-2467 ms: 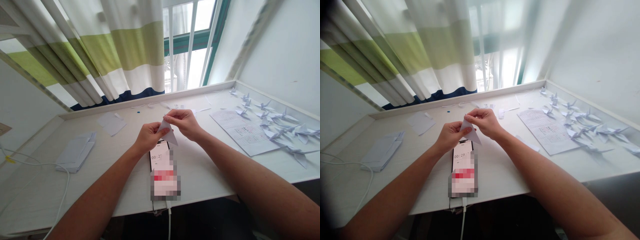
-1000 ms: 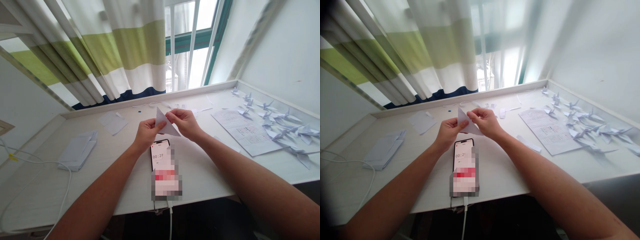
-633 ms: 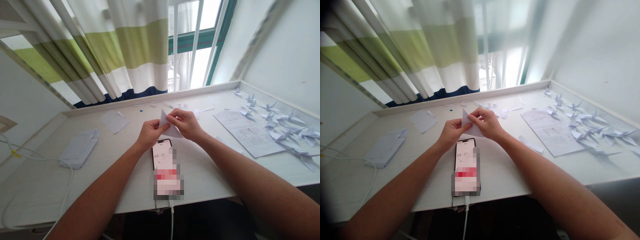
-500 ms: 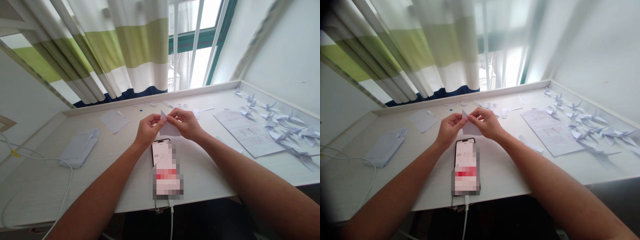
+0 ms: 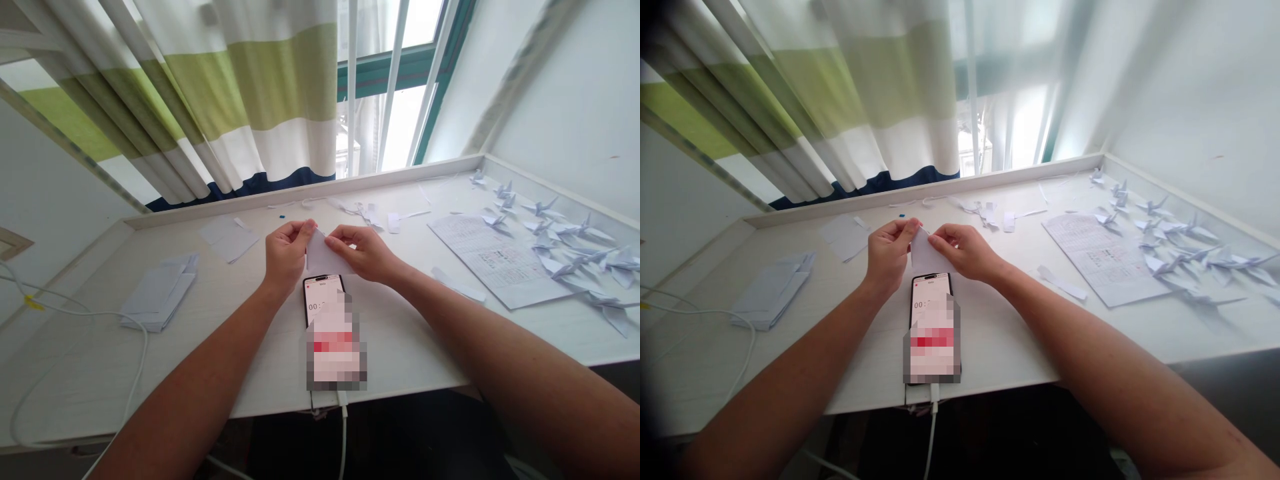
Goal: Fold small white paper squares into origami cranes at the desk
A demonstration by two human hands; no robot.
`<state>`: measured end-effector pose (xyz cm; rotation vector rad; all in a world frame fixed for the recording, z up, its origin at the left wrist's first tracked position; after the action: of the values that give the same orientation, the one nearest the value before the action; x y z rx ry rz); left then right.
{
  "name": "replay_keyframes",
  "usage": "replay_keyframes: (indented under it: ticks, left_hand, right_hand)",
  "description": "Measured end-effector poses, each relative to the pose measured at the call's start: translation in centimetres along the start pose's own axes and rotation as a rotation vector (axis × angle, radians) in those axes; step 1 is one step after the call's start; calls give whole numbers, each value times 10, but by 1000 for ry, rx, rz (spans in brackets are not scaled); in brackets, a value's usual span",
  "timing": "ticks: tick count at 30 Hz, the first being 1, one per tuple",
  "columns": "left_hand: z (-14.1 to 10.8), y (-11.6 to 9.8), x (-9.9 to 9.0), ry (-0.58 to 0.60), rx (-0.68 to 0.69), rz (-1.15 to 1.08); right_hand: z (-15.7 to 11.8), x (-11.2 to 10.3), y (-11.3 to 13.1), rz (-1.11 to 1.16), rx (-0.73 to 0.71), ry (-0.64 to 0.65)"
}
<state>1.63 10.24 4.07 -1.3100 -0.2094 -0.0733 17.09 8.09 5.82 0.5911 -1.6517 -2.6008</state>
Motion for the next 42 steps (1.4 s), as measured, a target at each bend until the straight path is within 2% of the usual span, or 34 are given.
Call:
replay_keyframes:
  ticks: [4,9,12,21,28,34,42]
  left_hand:
    - [-2,7,3,13,-73,11]
    - [-8,12,18,144,-144,40]
    - [-9,14,20,180,-154,58]
    - [-2,13,14,198,-91,131]
    - [-2,8,15,182,-59,160]
    - [-5,10,16,148,-79,21]
    - [3,-4,-4,12,50,127]
  right_hand:
    - [1,-4,-8,74,59,-41]
    - [2,-17,-14,91,86,-139]
    - [2,-22,-17,88,101,-170]
    - [3,-14,-23,94,118,-94]
    - [3,-17,-24,108,116,-136]
    - [0,-9,-15,98,119,-118]
    - [-1,1,-17,36,130,-18]
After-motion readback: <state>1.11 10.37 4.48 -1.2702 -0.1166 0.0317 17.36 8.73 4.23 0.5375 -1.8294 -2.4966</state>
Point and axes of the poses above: each hand's wrist, its own z-axis towards the middle knuckle, its own x-axis out of the palm, y = z × x, the point moved 10 cm from there along z, towards the middle knuckle, and after that the axes turned 2 degrees about -x, right-handed, at the moved point
